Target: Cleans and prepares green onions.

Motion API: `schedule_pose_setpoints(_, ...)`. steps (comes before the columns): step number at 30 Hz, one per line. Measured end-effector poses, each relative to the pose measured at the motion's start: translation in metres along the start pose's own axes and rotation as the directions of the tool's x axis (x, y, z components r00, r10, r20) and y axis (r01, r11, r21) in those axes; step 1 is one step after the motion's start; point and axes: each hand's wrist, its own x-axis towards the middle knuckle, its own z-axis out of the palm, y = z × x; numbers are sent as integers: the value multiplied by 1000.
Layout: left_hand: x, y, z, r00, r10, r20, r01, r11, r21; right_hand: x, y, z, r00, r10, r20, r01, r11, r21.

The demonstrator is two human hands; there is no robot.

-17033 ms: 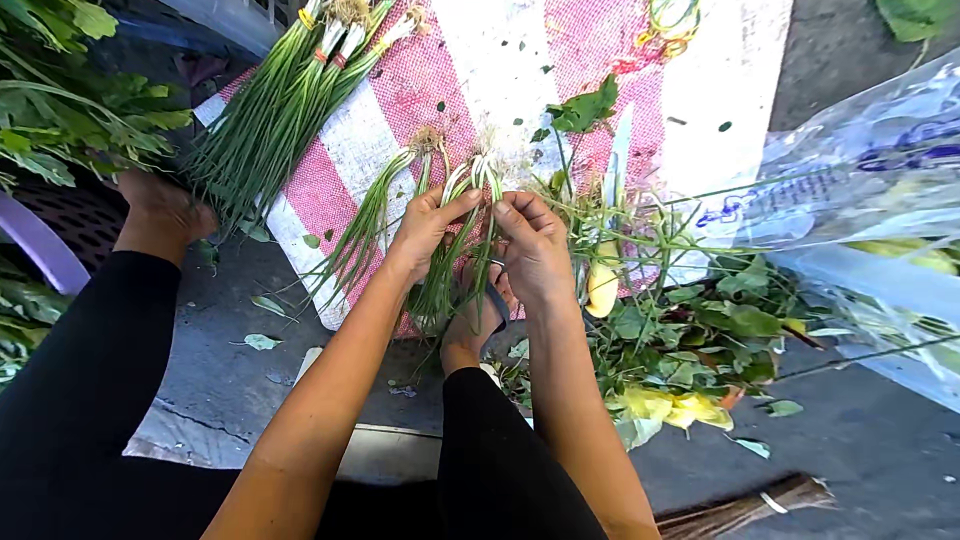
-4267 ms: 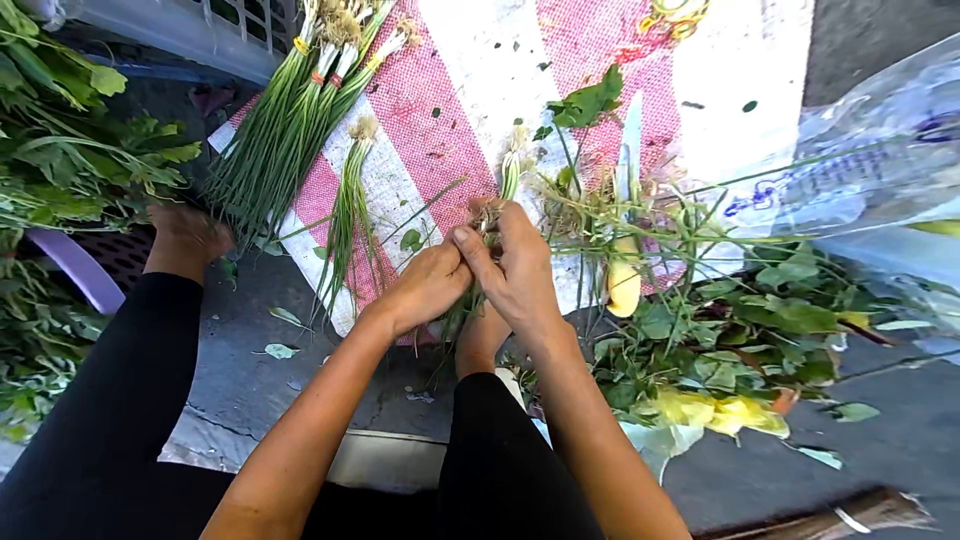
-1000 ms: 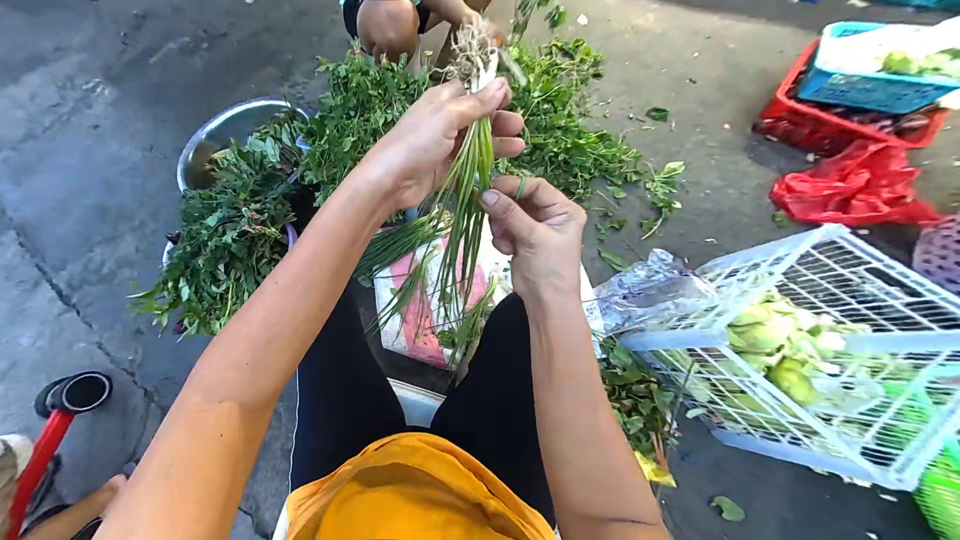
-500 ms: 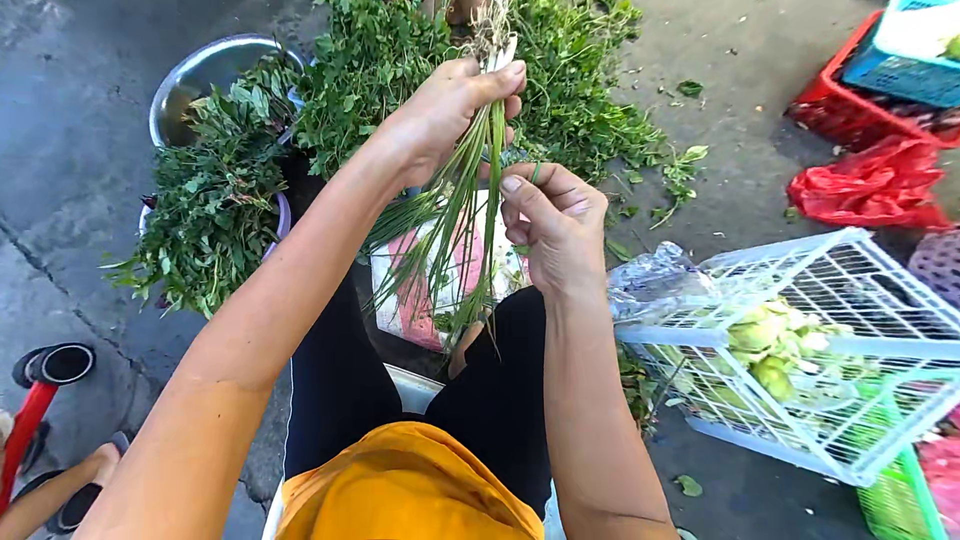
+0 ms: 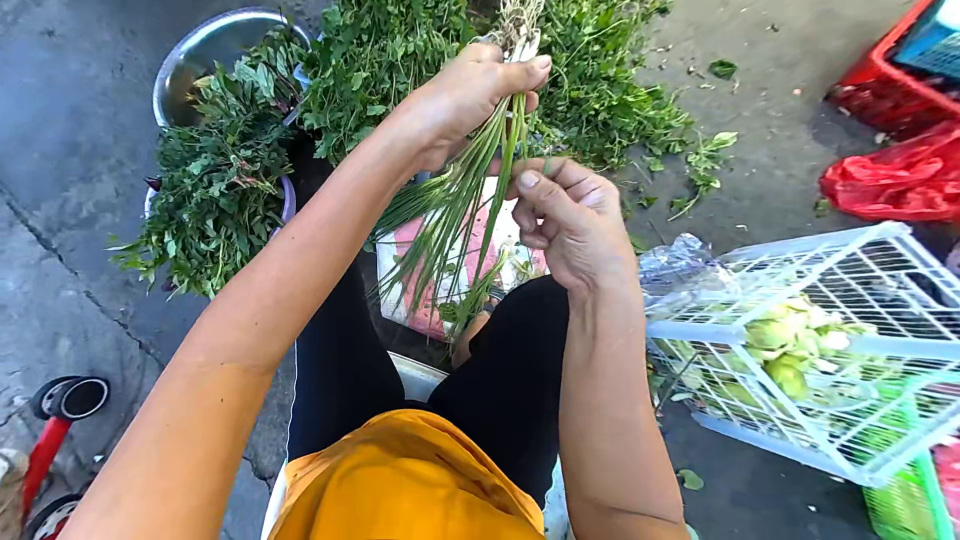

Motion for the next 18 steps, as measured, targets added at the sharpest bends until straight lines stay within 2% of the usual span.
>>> schedule_pose_setpoints(3,3,1,4,1000,9,-2,-9,1000,-3,-4,5,-2,982,135,135,-153,979,134)
schedule_pose_setpoints(5,4,2,6,1000,5,14,-5,1000,-11,-6,10,-7,965,156,213,-207,947,246)
schedule_pose_setpoints(11,9,0,2,997,0,73,4,998,-56,-5,26,-10,966,25,256,-120,924,362)
schedule_pose_setpoints(18,8,-5,-1,998,-39,57,45,993,-113,-13,24,-7,965,-28,262,-62,942,329)
